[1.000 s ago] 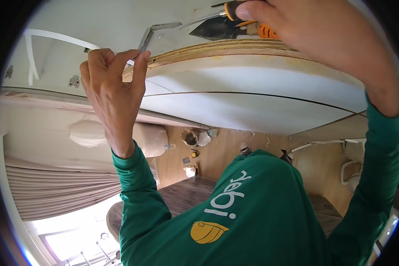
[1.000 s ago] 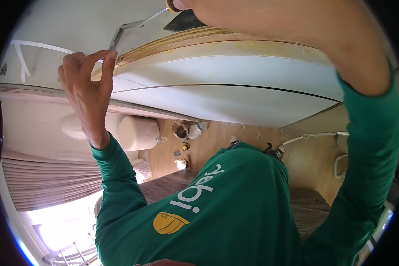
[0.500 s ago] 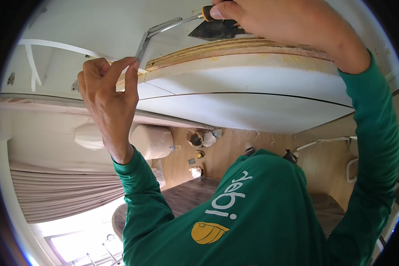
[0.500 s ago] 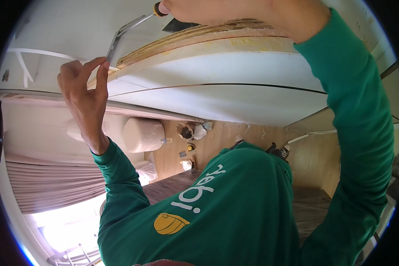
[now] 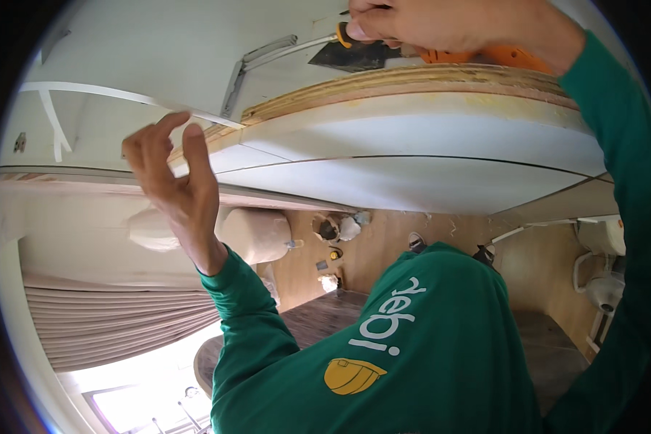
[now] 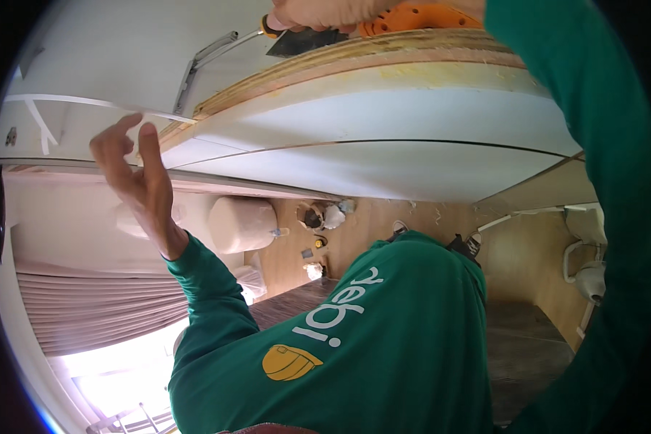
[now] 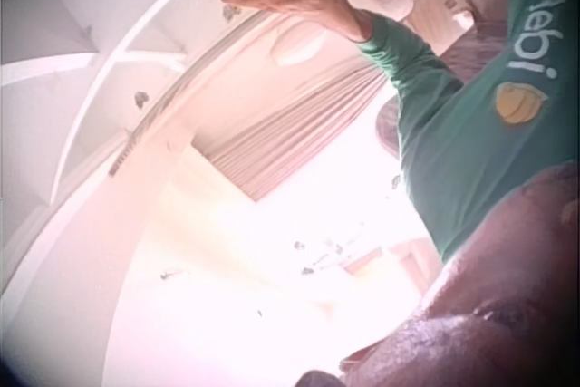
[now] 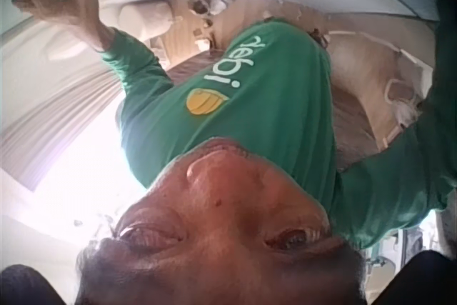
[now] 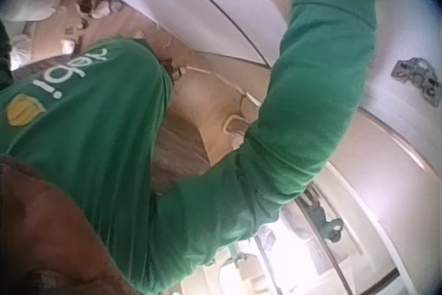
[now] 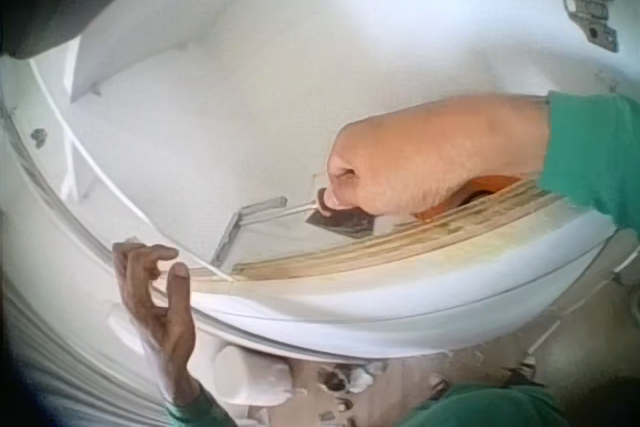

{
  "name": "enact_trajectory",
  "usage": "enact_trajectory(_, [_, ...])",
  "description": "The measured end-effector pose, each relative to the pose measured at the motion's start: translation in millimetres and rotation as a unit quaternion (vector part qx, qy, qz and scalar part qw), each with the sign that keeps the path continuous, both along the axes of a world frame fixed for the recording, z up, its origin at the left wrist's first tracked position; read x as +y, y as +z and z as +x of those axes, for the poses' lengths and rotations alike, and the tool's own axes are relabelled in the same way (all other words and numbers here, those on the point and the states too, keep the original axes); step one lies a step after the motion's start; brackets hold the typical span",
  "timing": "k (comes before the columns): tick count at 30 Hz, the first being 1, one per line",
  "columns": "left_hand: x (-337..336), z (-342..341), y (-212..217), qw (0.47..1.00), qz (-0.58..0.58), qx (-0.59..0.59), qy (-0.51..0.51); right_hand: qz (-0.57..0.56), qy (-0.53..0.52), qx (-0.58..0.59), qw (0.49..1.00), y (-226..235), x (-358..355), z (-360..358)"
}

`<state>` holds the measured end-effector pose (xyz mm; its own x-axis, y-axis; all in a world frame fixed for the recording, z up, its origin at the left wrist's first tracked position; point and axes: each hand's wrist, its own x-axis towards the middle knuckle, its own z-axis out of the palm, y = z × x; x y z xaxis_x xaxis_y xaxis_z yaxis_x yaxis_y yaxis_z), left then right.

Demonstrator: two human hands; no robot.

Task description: The person aligns a metal bracket against a wooden frame inside a cabinet, marks the placement with a pencil, and hammers a small nail to secure it before using a screwdriver.

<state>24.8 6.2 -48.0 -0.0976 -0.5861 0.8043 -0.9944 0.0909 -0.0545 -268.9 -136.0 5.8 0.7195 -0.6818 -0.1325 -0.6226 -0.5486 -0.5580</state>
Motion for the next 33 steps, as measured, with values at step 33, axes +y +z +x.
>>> enact_trajectory(33, [-6.1, -5.3, -33.7, 0.997, -0.03, -0.017, 0.065, -0.432, -0.006, -0.131, 0.893, -52.4, -17.5, 19.2])
